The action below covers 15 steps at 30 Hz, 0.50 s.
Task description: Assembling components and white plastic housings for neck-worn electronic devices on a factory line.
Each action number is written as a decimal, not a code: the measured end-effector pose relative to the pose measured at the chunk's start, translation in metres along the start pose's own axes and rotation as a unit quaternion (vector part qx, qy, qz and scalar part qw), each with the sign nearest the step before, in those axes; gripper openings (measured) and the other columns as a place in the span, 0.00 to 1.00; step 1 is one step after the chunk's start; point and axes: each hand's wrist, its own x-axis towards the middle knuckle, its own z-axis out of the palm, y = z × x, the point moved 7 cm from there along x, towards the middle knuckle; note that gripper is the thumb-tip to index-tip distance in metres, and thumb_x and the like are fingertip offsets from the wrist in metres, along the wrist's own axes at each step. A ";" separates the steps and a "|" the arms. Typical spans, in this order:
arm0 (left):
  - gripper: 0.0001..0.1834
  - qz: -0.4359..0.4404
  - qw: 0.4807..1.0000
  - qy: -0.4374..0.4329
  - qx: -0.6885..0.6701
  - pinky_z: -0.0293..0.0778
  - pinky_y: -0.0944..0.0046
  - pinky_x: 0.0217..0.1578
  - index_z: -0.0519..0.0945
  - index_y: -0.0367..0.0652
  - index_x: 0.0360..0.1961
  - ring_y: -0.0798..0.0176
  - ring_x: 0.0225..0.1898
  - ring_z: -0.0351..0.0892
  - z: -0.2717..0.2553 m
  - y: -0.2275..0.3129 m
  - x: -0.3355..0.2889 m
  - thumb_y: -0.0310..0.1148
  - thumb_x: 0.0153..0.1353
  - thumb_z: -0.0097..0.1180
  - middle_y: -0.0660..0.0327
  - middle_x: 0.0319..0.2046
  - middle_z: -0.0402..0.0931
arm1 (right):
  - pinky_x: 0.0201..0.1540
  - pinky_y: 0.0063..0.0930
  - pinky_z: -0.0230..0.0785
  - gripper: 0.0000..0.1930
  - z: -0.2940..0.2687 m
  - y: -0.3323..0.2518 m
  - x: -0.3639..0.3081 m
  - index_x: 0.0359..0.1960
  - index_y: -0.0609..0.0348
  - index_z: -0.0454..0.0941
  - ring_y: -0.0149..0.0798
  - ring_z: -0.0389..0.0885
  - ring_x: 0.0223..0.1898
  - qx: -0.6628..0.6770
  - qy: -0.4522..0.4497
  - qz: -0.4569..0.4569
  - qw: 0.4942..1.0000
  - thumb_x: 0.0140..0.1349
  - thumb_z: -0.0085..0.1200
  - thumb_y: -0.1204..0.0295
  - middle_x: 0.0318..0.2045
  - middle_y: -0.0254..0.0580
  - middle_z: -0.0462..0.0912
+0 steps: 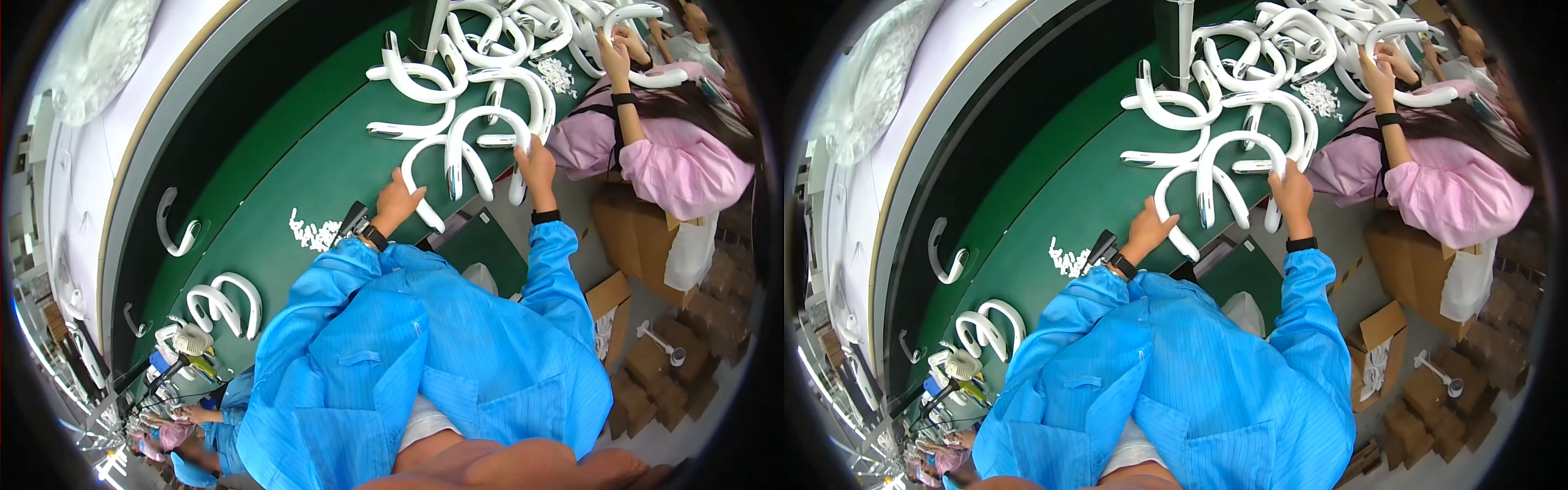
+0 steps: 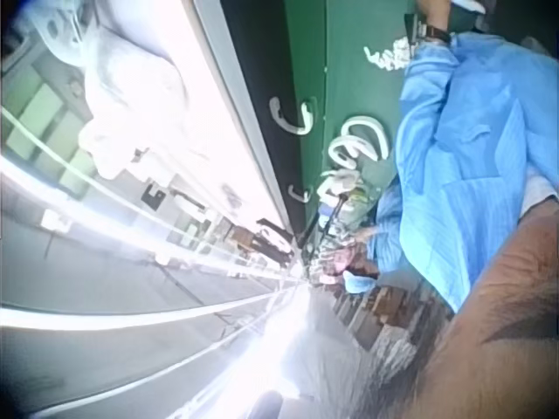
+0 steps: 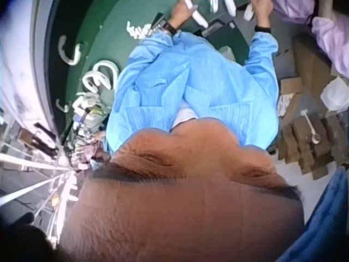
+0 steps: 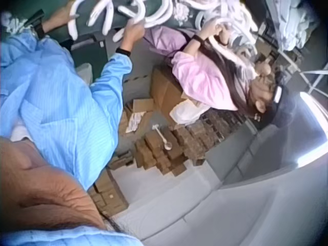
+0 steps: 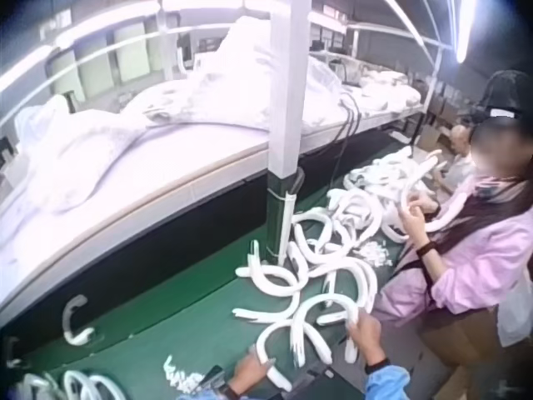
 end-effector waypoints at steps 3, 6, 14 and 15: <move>0.34 -0.009 0.996 0.082 -0.046 0.72 0.47 0.41 0.59 0.37 0.56 0.39 0.38 0.78 -0.001 -0.008 0.004 0.43 0.53 0.56 0.41 0.38 0.77 | 0.35 0.45 0.70 0.18 0.013 0.004 0.014 0.43 0.57 0.75 0.55 0.80 0.30 -0.029 -0.006 0.013 0.999 0.51 0.54 0.63 0.26 0.52 0.80; 0.32 -0.017 0.992 0.102 -0.073 0.72 0.48 0.41 0.63 0.36 0.55 0.39 0.40 0.77 0.003 0.015 0.021 0.39 0.52 0.55 0.42 0.38 0.77 | 0.34 0.45 0.70 0.20 0.011 0.027 0.041 0.44 0.57 0.75 0.55 0.80 0.31 -0.063 -0.017 0.025 0.998 0.51 0.56 0.61 0.27 0.52 0.81; 0.31 0.000 0.989 0.143 0.020 0.74 0.49 0.36 0.67 0.37 0.53 0.41 0.35 0.79 -0.044 0.003 0.014 0.45 0.52 0.57 0.45 0.35 0.79 | 0.40 0.42 0.70 0.24 0.034 -0.007 0.032 0.45 0.55 0.76 0.54 0.79 0.38 0.061 -0.026 0.041 0.997 0.48 0.62 0.56 0.38 0.50 0.80; 0.31 -0.005 0.989 0.145 0.029 0.74 0.47 0.35 0.67 0.38 0.52 0.41 0.35 0.79 -0.050 0.005 0.005 0.47 0.53 0.57 0.45 0.34 0.79 | 0.40 0.42 0.70 0.24 0.039 -0.013 0.032 0.46 0.53 0.76 0.54 0.79 0.39 0.067 -0.021 0.031 0.997 0.48 0.62 0.56 0.38 0.49 0.80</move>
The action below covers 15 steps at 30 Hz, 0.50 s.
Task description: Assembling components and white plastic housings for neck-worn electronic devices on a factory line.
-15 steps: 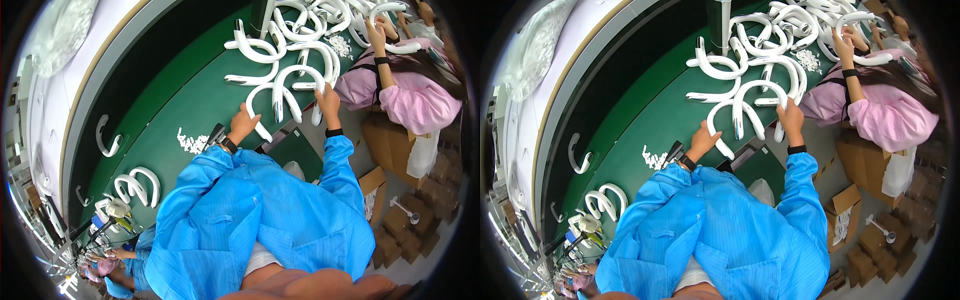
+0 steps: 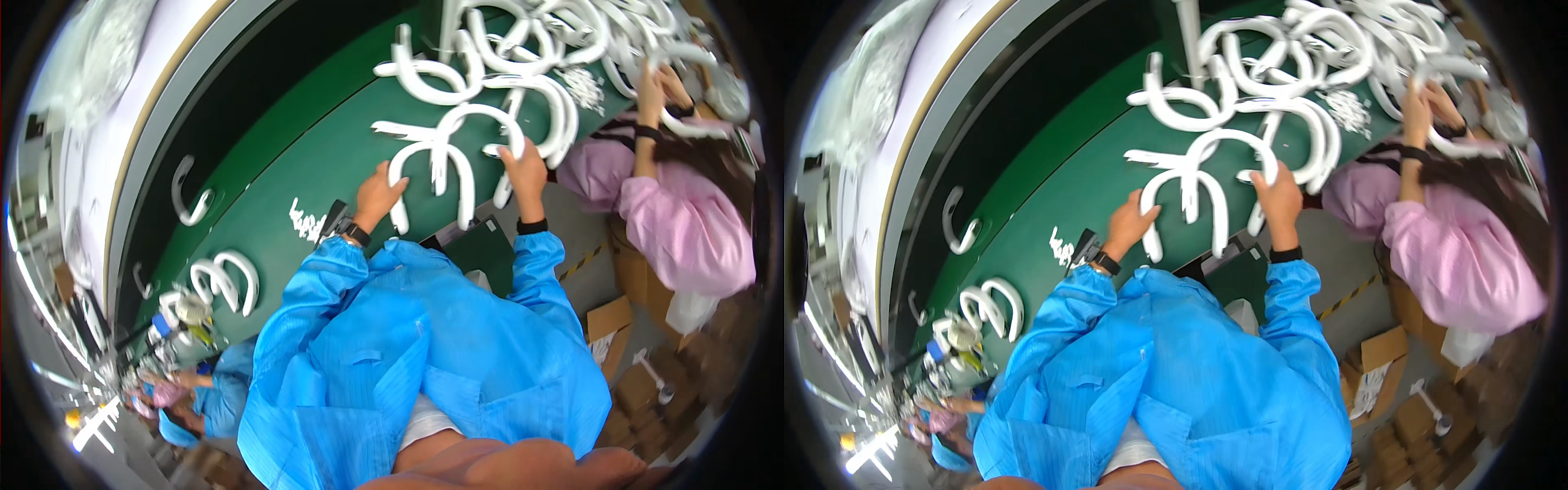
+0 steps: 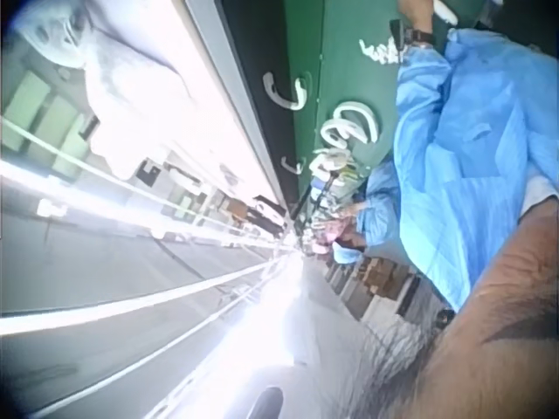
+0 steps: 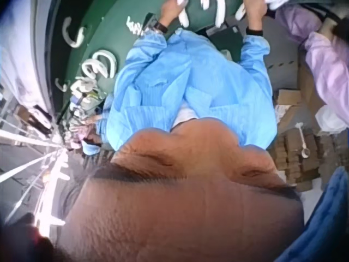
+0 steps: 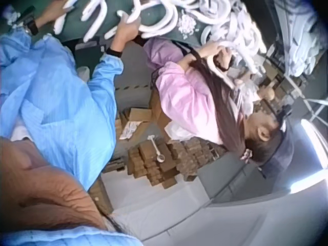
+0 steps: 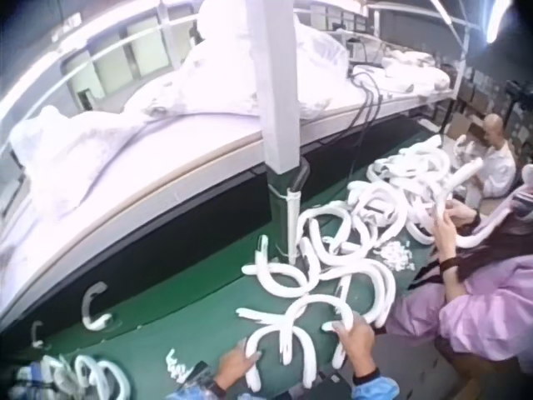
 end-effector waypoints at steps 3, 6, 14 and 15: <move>0.31 -0.015 1.000 -0.006 -0.002 0.73 0.49 0.39 0.68 0.41 0.54 0.43 0.40 0.77 -0.004 -0.008 -0.017 0.51 0.55 0.55 0.46 0.40 0.77 | 0.38 0.43 0.70 0.27 0.009 0.023 0.001 0.50 0.52 0.74 0.53 0.81 0.36 -0.035 -0.049 0.024 0.998 0.51 0.60 0.52 0.35 0.49 0.82; 0.25 -0.035 0.995 0.096 -0.009 0.72 0.52 0.41 0.75 0.41 0.47 0.46 0.42 0.77 -0.037 -0.054 -0.017 0.47 0.54 0.57 0.49 0.40 0.78 | 0.40 0.41 0.70 0.24 0.010 0.042 0.005 0.48 0.55 0.75 0.50 0.81 0.37 -0.036 -0.076 0.025 0.996 0.51 0.58 0.58 0.36 0.48 0.83; 0.23 -0.338 0.856 0.368 0.133 0.76 0.52 0.40 0.77 0.41 0.45 0.47 0.40 0.79 -0.261 -0.368 -0.034 0.41 0.48 0.59 0.48 0.36 0.79 | 0.38 0.30 0.68 0.16 0.004 0.046 0.014 0.40 0.62 0.77 0.38 0.78 0.31 0.041 -0.077 -0.012 0.996 0.51 0.57 0.65 0.29 0.43 0.80; 0.24 -0.355 0.850 0.372 0.116 0.75 0.51 0.41 0.78 0.37 0.42 0.46 0.40 0.79 -0.274 -0.423 -0.035 0.42 0.47 0.60 0.46 0.36 0.78 | 0.36 0.27 0.67 0.15 0.004 0.044 0.013 0.39 0.63 0.77 0.34 0.76 0.30 0.072 -0.081 0.000 0.994 0.52 0.57 0.66 0.27 0.41 0.79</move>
